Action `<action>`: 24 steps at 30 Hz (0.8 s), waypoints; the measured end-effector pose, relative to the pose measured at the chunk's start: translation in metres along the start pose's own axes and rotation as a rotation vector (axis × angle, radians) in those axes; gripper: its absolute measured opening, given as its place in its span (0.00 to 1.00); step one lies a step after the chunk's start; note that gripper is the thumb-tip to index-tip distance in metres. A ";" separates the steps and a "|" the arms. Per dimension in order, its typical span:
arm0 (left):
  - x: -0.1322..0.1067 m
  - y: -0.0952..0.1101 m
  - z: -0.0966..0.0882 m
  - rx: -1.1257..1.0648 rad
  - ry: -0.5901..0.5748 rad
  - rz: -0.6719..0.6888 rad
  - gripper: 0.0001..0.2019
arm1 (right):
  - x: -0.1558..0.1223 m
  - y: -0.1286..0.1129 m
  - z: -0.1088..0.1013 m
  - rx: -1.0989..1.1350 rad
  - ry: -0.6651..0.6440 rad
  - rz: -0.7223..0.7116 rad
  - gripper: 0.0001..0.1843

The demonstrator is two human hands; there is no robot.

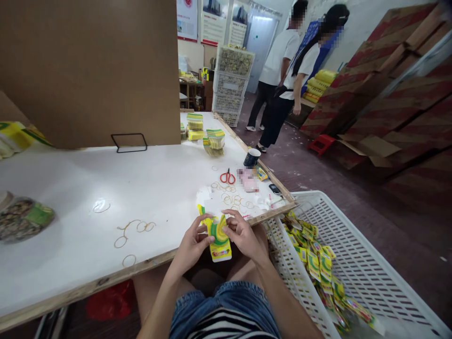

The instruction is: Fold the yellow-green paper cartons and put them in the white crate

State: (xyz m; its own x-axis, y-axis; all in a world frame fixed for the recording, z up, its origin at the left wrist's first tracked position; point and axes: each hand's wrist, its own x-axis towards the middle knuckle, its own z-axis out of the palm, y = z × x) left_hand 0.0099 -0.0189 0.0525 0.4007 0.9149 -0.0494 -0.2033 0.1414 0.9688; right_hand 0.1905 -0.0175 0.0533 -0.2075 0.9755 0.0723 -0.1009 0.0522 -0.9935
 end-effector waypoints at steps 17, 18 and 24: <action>0.000 -0.004 0.010 -0.036 -0.045 -0.040 0.34 | -0.002 -0.008 -0.003 -0.143 0.194 -0.133 0.17; 0.000 -0.002 0.010 -0.012 -0.033 -0.032 0.31 | -0.001 -0.009 -0.006 -0.203 0.185 -0.170 0.14; -0.001 0.003 0.015 0.204 0.114 0.002 0.24 | -0.001 -0.003 -0.019 -0.304 0.044 -0.113 0.16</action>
State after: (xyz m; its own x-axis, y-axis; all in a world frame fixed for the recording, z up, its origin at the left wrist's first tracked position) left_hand 0.0226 -0.0253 0.0587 0.2941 0.9537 -0.0631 -0.0142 0.0703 0.9974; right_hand 0.2099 -0.0145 0.0548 -0.1683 0.9679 0.1866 0.1757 0.2158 -0.9605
